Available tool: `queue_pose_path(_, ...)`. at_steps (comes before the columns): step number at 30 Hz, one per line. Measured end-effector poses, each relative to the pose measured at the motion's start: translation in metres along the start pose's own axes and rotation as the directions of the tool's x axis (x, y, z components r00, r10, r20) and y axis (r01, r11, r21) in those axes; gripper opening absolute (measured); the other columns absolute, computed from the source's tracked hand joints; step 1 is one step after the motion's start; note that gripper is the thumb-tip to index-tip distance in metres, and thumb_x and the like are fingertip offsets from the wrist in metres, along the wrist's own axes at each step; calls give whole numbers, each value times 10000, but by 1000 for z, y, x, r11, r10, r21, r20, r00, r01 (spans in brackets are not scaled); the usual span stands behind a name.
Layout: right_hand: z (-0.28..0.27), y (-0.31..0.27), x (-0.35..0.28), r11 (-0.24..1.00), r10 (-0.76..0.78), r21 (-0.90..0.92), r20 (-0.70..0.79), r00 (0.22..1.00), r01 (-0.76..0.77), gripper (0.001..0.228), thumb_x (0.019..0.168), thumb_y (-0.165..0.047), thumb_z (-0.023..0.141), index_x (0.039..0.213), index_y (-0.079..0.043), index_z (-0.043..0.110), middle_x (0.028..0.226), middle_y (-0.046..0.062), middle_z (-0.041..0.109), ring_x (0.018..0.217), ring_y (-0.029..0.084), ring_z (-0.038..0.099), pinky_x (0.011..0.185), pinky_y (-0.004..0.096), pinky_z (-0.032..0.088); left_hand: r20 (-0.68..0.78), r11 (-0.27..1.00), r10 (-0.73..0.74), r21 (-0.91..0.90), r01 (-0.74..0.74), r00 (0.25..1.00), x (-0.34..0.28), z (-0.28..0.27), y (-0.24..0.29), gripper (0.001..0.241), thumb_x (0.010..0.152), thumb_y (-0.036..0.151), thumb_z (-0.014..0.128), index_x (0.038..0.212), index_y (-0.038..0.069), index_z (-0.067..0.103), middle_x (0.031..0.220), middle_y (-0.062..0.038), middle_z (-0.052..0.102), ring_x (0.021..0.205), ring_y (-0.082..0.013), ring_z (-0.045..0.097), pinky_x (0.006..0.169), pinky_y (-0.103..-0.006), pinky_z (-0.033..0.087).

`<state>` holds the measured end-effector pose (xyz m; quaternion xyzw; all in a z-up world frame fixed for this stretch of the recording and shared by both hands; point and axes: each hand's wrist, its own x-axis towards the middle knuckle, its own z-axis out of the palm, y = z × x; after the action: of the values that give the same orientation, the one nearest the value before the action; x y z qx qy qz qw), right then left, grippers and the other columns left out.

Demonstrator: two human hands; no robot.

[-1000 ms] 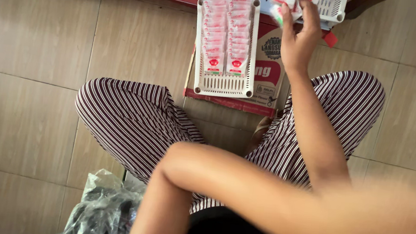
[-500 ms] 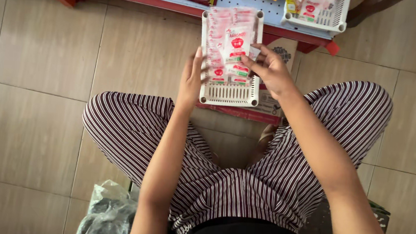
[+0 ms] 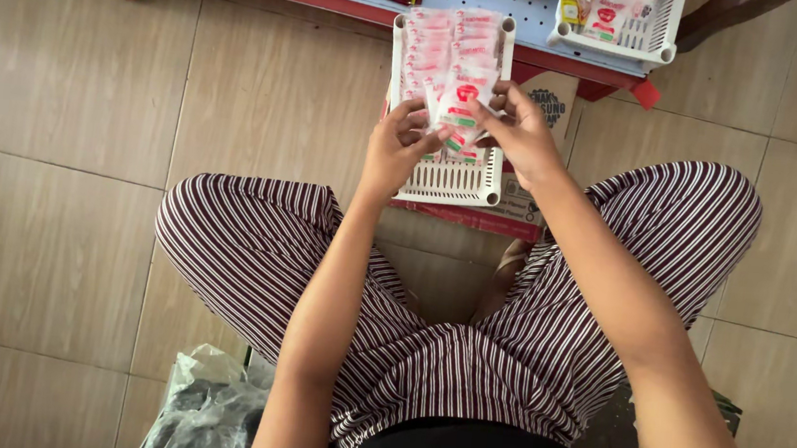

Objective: The person sits on the floor and repeatedly picks up small snack packets from a white plastic basket, then places them into a white plastic crate. The person handles the packets one at a time or in small groups, arranging them neatly in the crate.

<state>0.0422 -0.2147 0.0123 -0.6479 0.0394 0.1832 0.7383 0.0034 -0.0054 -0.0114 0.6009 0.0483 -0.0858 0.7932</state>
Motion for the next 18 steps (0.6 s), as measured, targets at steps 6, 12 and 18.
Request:
queue_pose_path(6, -29, 5, 10, 983, -179, -63, -75, 981, 174, 240, 950, -148, 834, 1133, -41, 722, 993, -12, 730, 825, 45, 620, 736, 204, 513, -156, 982, 111, 170, -84, 982, 5, -7, -22, 524, 888, 65, 811, 1336, -26, 556, 1069, -123, 726, 855, -121, 708, 739, -263, 619)
queue_pose_path(12, -45, 0, -1, 910, -84, -413, -78, 993, 44, 204, 931, -182, 830, 1079, -60, 763, 856, -3, 751, 621, 38, 563, 523, 189, 424, -435, 981, 79, -128, -148, 897, 11, -36, -21, 513, 925, 113, 788, 1339, -42, 528, 1061, -152, 724, 908, -155, 725, 779, -275, 626)
queue_pose_path(18, -18, 42, -22, 723, -101, -686, 10, 995, 81, 289, 899, -108, 789, 1096, 10, 614, 869, 97, 725, 651, 115, 714, 552, 306, 563, -437, 967, 93, -176, -186, 894, 6, -32, -9, 534, 927, 132, 773, 1358, -34, 503, 1109, -164, 714, 901, -165, 723, 786, -294, 633)
